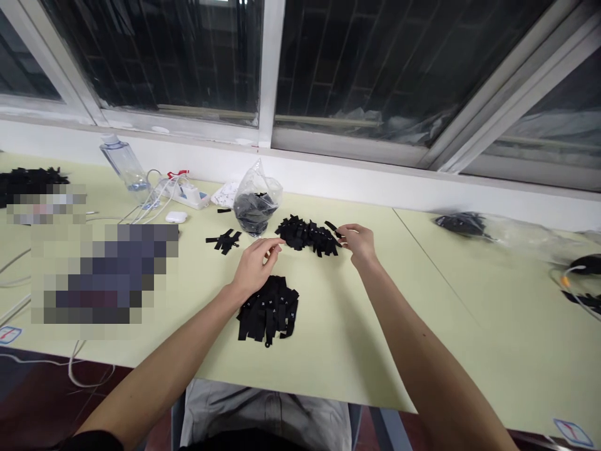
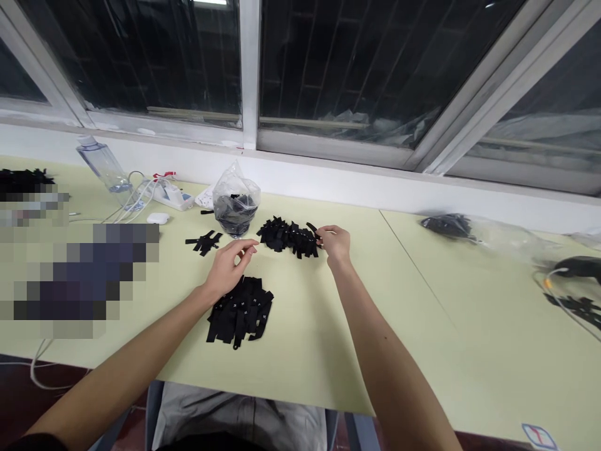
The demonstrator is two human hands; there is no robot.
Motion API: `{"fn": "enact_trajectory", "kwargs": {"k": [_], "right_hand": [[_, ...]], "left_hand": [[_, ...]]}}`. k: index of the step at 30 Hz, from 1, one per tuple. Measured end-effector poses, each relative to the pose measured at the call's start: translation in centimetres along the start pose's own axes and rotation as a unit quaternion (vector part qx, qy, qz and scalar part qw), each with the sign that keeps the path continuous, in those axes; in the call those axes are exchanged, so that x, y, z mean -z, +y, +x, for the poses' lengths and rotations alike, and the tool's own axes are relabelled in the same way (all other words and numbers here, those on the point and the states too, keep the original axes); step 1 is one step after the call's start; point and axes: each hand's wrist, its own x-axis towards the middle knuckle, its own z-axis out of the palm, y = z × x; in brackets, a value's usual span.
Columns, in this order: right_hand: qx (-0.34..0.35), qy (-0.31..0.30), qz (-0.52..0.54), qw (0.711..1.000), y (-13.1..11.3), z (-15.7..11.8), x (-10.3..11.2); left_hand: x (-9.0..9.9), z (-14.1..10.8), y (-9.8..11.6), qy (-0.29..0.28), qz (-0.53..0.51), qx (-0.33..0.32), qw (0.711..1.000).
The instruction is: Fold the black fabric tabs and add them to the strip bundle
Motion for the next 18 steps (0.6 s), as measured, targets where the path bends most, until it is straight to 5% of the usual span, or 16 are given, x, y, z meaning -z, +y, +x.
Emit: {"fn": "enact_trajectory", "kwargs": {"k": [8, 14, 18], "right_hand": [[0.058, -0.032, -0.044, 0.997, 0.5, 1.0, 0.0], [0.069, -0.181, -0.097, 0.976, 0.6, 0.1, 0.5], [0.112, -0.172, -0.163, 0.965, -0.1, -0.6, 0.9]], "left_hand": [[0.2, 0.1, -0.3, -0.009, 0.002, -0.015, 1.0], [0.2, 0.1, -0.2, -0.021, 0.0, -0.021, 1.0], [0.3, 0.2, 0.0, -0.02, 0.006, -0.015, 1.0]]}}
